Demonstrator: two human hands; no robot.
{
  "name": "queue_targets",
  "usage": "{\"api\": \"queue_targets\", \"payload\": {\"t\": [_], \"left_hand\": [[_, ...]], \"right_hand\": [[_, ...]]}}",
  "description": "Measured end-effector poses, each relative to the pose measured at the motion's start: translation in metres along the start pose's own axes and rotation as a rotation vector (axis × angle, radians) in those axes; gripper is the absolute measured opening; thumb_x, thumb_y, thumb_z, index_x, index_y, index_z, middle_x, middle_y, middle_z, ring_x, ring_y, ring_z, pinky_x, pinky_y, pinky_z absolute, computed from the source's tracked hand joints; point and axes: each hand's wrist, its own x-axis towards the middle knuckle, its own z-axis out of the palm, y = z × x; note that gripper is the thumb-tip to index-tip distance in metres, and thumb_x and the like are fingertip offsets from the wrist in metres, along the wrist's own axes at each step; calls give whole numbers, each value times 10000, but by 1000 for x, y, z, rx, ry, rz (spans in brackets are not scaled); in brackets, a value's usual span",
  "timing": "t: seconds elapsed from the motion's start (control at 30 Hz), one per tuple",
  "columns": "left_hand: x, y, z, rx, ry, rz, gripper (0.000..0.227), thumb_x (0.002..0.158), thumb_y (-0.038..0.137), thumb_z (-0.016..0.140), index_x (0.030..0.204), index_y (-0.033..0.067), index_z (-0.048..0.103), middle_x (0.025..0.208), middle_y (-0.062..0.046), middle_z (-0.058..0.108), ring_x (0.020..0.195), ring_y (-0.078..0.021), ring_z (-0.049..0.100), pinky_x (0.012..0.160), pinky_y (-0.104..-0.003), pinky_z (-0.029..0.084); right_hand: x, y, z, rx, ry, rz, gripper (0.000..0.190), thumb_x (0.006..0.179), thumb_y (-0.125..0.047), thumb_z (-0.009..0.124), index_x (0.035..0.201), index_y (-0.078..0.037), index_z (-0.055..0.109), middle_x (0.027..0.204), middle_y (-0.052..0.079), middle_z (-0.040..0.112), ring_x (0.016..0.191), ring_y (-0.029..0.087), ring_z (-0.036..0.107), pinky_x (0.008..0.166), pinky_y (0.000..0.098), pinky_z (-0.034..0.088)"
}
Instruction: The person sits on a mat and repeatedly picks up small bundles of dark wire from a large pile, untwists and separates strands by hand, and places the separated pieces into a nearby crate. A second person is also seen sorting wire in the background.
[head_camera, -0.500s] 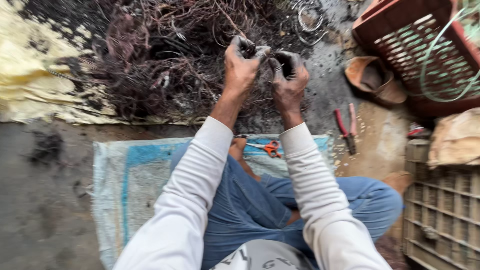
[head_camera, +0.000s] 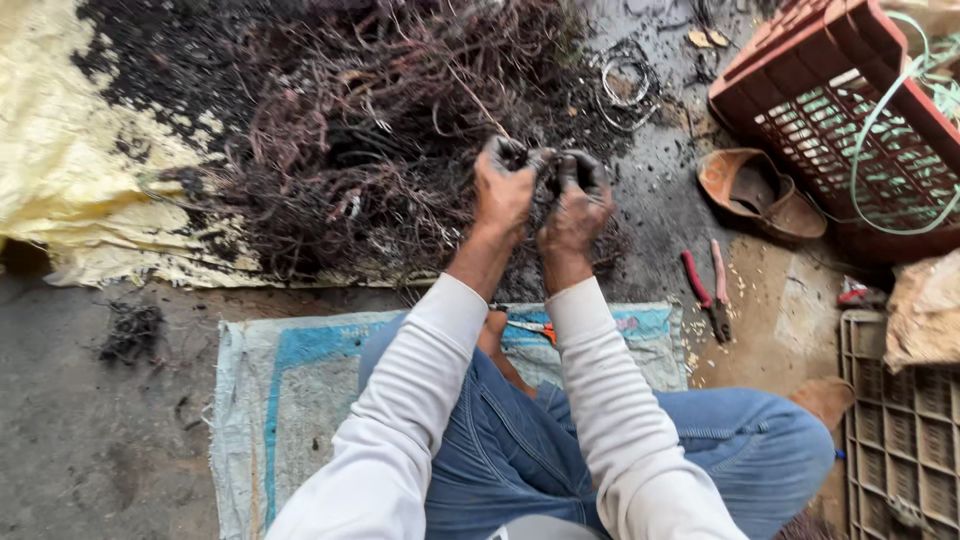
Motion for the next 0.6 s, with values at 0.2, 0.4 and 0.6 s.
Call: {"api": "queue_targets", "payload": {"t": [0.2,0.4,0.6], "left_hand": [[7,-8,-5,-89,-36,261,283,847,5,800,945,64,541,857,14,554,783,-90,526,680,-263,482],[7,6,-9,348,34,485,198,880,115,801,956,71,623,878,-21,669,823,-137,622,748,-306,510],[27,-9,-27,309,-15,91,112,992,182,707,1037,113,783,906,-48,769,746,-81,623,673,-276,501]], "right_hand": [[-4,-15,-13,1,-64,236,115,995,-51,659,1085,-76,725,994,24,734,840,110,667,709,228,541],[-20,-73,-38,-394,-512,290,286,1096,-242,575,1303,-78,685,928,-9,651,767,64,570,632,220,484],[-32,-84,-39,-784,-573,73,235,1059,-202,643,1210,-37,714,925,8,684,767,74,585,647,235,480]]}}
